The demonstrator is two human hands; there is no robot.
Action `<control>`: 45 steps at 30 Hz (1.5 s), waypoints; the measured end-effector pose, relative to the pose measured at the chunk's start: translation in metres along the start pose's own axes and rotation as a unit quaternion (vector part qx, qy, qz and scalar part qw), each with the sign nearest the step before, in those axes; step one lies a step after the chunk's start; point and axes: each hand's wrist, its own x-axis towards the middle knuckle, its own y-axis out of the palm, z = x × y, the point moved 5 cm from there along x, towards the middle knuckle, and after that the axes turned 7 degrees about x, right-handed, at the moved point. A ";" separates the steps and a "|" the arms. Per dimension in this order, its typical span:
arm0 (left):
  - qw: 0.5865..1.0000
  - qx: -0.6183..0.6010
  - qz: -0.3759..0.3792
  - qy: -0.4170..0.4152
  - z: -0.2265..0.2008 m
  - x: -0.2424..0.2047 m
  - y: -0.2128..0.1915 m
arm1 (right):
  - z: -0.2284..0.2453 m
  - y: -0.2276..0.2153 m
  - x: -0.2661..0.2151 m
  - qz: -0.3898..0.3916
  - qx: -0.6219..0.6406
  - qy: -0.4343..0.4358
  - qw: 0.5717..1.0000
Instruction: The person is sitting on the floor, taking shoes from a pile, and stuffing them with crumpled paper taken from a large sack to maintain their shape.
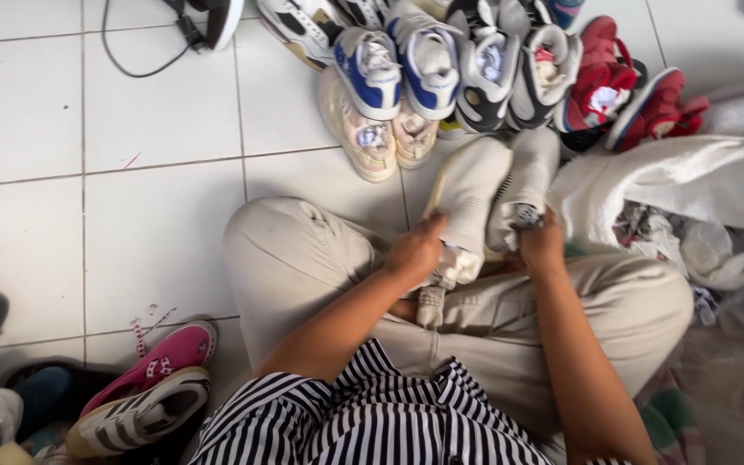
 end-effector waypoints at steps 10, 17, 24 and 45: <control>0.965 -0.049 -0.237 0.103 -0.031 0.014 -0.124 | -0.029 -0.041 -0.060 -0.061 0.253 -0.015 0.965; 0.932 -0.167 -0.320 -0.016 0.050 0.027 -0.206 | 0.122 -0.026 -0.082 -0.021 0.147 -0.326 0.933; 0.838 -0.279 -0.350 -0.312 0.222 0.046 -0.259 | 0.230 0.149 0.012 0.200 0.144 -0.436 0.865; 0.896 -0.031 0.027 -0.442 0.387 0.018 -0.072 | 0.217 0.363 0.039 0.279 -0.184 -0.268 0.904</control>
